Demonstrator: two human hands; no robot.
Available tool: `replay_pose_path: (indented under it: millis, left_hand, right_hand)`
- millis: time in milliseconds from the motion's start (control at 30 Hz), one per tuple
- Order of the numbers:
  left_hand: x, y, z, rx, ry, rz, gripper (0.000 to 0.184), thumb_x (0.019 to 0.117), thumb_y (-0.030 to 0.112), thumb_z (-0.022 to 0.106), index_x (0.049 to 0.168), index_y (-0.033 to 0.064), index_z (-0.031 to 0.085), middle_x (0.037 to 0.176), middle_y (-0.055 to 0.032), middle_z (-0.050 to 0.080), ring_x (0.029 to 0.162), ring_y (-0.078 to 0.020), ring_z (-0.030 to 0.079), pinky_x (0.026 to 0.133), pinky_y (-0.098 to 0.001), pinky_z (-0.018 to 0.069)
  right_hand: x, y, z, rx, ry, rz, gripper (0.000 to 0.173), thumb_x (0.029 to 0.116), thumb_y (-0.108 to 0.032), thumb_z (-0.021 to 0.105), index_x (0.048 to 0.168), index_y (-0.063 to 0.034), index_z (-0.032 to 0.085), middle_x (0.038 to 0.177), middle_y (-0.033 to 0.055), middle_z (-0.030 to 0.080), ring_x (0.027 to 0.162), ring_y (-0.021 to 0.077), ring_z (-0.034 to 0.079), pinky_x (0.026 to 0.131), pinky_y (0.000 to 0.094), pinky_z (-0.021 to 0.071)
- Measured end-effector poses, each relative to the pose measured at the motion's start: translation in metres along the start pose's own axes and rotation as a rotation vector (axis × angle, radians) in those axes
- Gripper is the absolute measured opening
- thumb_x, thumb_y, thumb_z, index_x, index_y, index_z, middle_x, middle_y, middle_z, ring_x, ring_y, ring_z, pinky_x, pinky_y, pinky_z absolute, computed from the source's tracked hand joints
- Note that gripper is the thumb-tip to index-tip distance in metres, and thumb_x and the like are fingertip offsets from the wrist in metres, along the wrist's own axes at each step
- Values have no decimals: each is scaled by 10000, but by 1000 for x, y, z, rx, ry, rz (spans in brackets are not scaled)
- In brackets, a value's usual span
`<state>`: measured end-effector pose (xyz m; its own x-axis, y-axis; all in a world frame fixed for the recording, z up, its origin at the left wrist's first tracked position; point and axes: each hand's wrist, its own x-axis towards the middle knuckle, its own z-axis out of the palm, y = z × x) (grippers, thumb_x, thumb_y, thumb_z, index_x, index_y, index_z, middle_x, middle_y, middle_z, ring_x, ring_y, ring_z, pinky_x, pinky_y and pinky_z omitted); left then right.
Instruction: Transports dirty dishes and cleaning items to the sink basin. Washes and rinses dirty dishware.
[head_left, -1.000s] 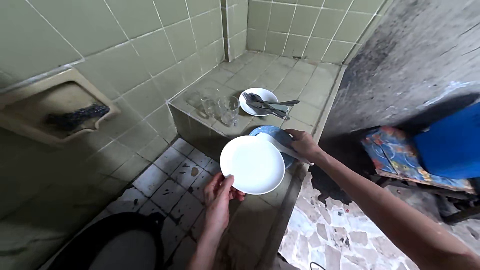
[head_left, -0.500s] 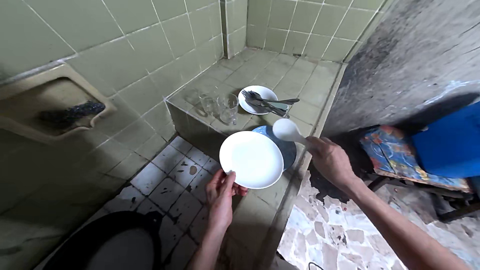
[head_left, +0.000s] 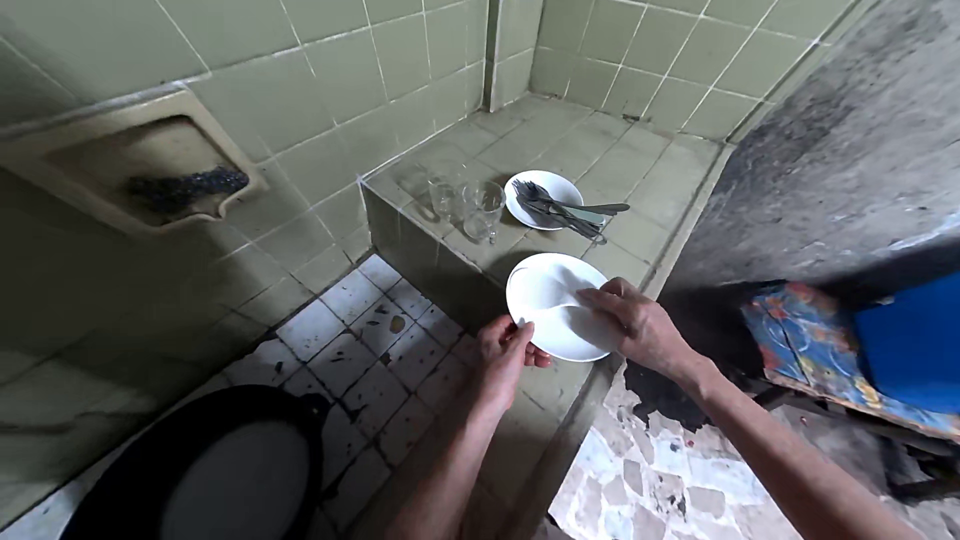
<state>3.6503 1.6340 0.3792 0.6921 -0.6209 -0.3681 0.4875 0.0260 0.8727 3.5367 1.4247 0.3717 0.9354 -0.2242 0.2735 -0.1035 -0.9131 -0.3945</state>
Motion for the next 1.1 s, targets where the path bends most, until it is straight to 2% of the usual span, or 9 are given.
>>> replay_pose_path:
  millis: [167,367,533,600,667,767,867,967,1100]
  left_hand:
    - [4,1,-7,157,-34,-61,210,1058,124,557,1090,-82,585,839,-166,710,681,-201,733,667,-333,640]
    - [9,8,-17,381,-62,-56,271,1059,184,557,1155,-63,616,914,-189,689,676,-208,712,654,-353,625]
    - [-25,1,-52,504,-82,204,396,1077,349,525,1139,-24,643,905,-159,671,722,-211,673,683,-380,594]
    - [-60,-3,-90,590,6,412,313,1075,265,531,1181,-1,660,974,-134,692,814,-179,675,759,-345,583]
    - [-91,-15,-149,753,196,504,264,1049,148,551,1236,10,678,1107,-139,716,920,-203,711,841,-371,599]
    - [-134,-34,-259,893,428,185,331,1066,90,506,1367,-22,584,1338,-224,617,1181,-355,641,1022,-498,517]
    - [-164,-61,-355,948,661,-167,473,1035,105,556,1473,-47,461,1507,-289,446,1372,-455,471,1114,-578,421]
    - [-187,-71,-395,816,832,-401,627,981,92,650,1497,-126,369,1553,-357,331,1435,-503,356,1162,-591,341]
    - [-185,-75,-404,308,973,-401,665,992,77,633,1556,-42,300,1495,-330,432,1367,-458,464,1099,-582,417]
  right_hand:
    - [6,-1,4,-99,-15,-11,377,931,-20,608,1278,-113,722,1132,226,616,863,384,657,634,545,549]
    - [10,1,20,-173,26,-84,336,987,-107,546,1271,-108,727,1112,240,648,967,456,636,752,638,493]
    - [11,-12,19,-225,30,-76,395,1022,-171,542,1388,-45,623,1306,329,570,1167,599,530,901,805,368]
    - [15,-32,21,-169,49,-156,458,1020,-229,516,1416,-6,575,1342,321,547,1215,569,511,962,757,383]
    - [23,-79,34,-19,-6,-322,423,1008,-226,513,1320,30,637,1337,268,593,1243,458,562,1019,618,463]
    - [25,-172,83,211,-239,-542,314,1004,-214,520,1131,-41,750,1318,134,673,1267,288,618,1048,444,524]
    - [29,-272,142,426,-720,-595,338,1034,-133,535,1331,-43,670,1413,147,617,1251,256,639,1008,383,550]
    - [43,-345,211,334,-1172,-582,414,1093,-186,470,1458,-2,530,1556,203,457,1412,330,487,1157,461,400]
    - [49,-383,313,-85,-1300,-542,545,1066,-228,528,1543,4,403,1648,244,266,1518,434,267,1194,588,294]
